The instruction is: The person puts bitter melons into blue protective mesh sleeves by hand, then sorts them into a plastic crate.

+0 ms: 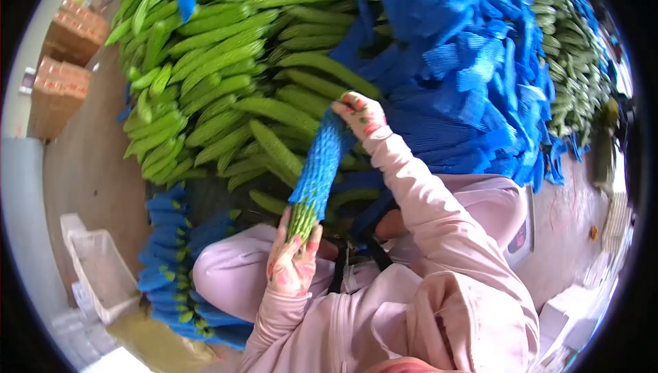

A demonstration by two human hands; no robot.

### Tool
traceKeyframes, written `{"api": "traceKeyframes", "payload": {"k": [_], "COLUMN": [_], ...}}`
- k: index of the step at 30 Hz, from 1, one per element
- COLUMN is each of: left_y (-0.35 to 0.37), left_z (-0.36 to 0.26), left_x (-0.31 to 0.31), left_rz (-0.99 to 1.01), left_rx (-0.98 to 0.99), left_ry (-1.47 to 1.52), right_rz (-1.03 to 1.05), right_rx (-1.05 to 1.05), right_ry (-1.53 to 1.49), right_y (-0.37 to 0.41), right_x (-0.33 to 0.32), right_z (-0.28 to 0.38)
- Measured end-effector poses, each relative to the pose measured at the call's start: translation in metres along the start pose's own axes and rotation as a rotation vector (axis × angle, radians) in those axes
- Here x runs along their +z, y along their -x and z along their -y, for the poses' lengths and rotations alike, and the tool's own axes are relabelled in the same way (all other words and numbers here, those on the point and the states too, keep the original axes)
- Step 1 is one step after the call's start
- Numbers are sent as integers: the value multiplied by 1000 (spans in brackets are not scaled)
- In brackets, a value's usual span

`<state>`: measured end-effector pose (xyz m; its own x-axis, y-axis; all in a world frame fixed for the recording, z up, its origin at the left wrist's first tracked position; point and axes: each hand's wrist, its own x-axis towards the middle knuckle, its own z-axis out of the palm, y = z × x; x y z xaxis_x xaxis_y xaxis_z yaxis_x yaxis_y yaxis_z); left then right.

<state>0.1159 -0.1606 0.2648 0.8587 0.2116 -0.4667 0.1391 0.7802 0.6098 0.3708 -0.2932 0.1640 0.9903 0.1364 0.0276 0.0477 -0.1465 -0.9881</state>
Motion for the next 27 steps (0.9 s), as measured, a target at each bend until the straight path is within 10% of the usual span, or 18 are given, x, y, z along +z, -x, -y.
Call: {"api": "traceKeyframes", "payload": {"k": [4, 11, 15, 19, 23, 27], "left_y": [2, -4, -4, -28, -42, -42], "left_z": [6, 13, 33, 7, -4, 19], "left_x": [9, 10, 15, -14, 21, 40], "left_rz": [19, 201, 409, 411, 30, 314], "left_rx": [15, 83, 230, -48, 195, 229], "left_ry": [-47, -213, -445, -584, -774, -553], "right_rz": [-169, -487, 6, 0, 158, 277], "right_rx": [-399, 96, 433, 489, 364, 126], "right_ry": [-52, 230, -1099, -1103, -850, -757], "right_y": [-9, 38, 84, 100, 121, 134], "right_x": [-4, -32, -31, -50, -59, -32], "right_z": [-42, 1, 16, 29, 77, 85]}}
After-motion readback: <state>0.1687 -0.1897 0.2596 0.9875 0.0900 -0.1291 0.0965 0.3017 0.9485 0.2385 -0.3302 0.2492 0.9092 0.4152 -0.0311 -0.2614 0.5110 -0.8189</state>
